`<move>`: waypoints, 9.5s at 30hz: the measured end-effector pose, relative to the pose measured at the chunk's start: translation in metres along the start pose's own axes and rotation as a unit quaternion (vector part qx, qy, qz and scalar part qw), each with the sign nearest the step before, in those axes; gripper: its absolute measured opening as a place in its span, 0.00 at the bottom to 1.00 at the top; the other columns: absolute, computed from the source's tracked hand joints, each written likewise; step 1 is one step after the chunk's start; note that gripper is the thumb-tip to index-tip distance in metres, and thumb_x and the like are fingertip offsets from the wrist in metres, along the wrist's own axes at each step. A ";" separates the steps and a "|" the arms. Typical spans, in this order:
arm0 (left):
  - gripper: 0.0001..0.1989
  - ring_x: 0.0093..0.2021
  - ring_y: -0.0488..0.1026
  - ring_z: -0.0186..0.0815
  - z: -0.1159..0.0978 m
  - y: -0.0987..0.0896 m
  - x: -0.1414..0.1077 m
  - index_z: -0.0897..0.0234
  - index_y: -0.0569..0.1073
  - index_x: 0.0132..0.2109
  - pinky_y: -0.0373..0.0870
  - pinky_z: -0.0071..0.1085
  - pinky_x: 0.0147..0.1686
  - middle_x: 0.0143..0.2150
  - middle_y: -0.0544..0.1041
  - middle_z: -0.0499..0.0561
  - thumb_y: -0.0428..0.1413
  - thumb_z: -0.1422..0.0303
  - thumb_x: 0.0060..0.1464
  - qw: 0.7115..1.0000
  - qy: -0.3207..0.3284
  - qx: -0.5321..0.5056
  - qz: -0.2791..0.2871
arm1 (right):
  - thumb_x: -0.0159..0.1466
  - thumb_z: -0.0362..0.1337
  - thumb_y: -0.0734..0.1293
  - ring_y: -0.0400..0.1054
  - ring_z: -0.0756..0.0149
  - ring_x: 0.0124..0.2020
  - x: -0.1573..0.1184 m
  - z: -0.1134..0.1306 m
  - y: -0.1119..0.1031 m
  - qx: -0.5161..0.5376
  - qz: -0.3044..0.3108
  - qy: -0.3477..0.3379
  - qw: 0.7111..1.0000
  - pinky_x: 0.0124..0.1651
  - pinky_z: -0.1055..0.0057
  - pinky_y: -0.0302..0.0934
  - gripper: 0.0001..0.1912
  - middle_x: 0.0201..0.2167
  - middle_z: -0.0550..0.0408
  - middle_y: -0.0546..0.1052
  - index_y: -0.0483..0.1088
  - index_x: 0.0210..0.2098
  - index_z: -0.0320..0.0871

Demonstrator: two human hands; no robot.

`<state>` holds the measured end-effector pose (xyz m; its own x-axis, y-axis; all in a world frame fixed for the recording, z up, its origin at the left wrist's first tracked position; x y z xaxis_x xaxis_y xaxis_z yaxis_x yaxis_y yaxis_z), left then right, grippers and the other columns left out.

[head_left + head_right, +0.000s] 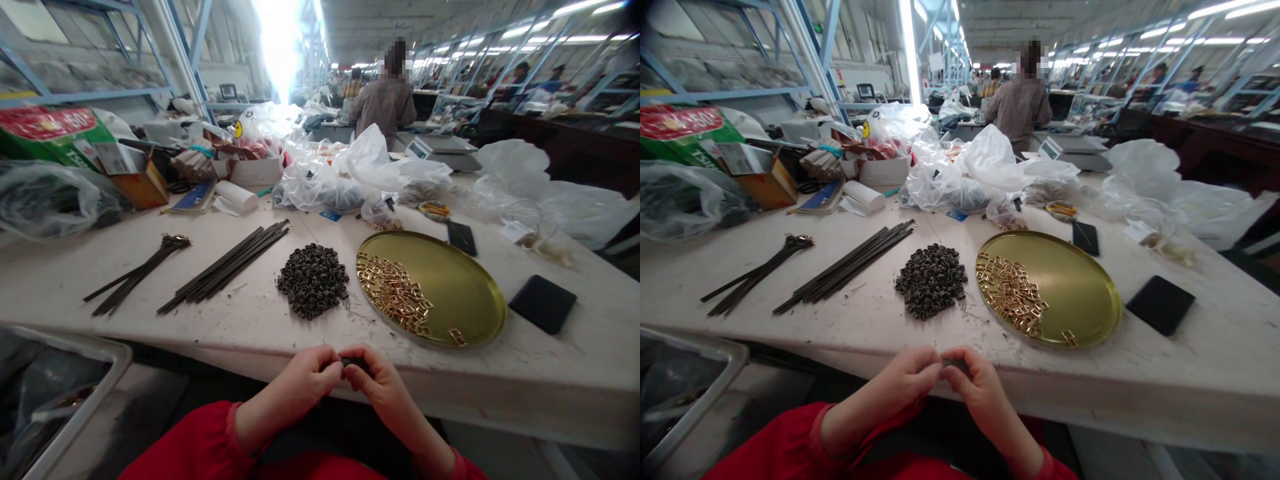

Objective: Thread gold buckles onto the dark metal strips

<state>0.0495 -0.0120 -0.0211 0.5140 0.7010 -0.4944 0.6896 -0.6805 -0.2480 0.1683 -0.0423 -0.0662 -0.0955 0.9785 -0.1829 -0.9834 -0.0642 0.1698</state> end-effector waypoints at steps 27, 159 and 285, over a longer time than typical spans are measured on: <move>0.03 0.13 0.45 0.25 0.013 -0.011 0.040 0.61 0.59 0.28 0.40 0.23 0.16 0.12 0.50 0.35 0.45 0.67 0.44 0.988 -0.101 -0.119 -0.005 | 0.57 0.34 0.62 0.65 0.60 0.37 0.110 0.054 -0.131 -0.574 -0.115 0.000 0.811 0.39 0.68 0.54 0.07 0.35 0.48 0.72 0.70 0.33 0.41; 0.11 0.17 0.54 0.25 -0.005 -0.006 -0.021 0.65 0.63 0.28 0.49 0.22 0.18 0.19 0.66 0.42 0.51 0.60 0.48 0.993 -0.061 -0.097 -0.018 | 0.65 0.40 0.55 0.64 0.64 0.32 -0.021 0.049 0.021 -0.062 -0.045 -0.203 0.976 0.36 0.68 0.58 0.14 0.29 0.54 0.71 0.71 0.39 0.47; 0.25 0.25 0.67 0.31 0.005 -0.013 -0.007 0.68 0.55 0.57 0.62 0.27 0.29 0.25 0.73 0.44 0.49 0.68 0.53 0.991 0.024 0.033 -0.124 | 0.55 0.47 0.67 0.66 0.60 0.45 0.001 0.002 0.033 0.190 0.028 0.079 0.978 0.53 0.61 0.53 0.21 0.44 0.52 0.75 0.69 0.47 0.47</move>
<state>0.0341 -0.0090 -0.0188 0.3575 0.8572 -0.3706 0.7638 -0.4967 -0.4122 0.1361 -0.0426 -0.0593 -0.1992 0.9309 -0.3063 -0.8501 -0.0087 0.5265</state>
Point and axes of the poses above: each hand's wrist, its own x-axis towards the middle knuckle, its own y-axis out of the palm, z = x × y, the point moved 6 cm from there along x, towards the middle knuckle
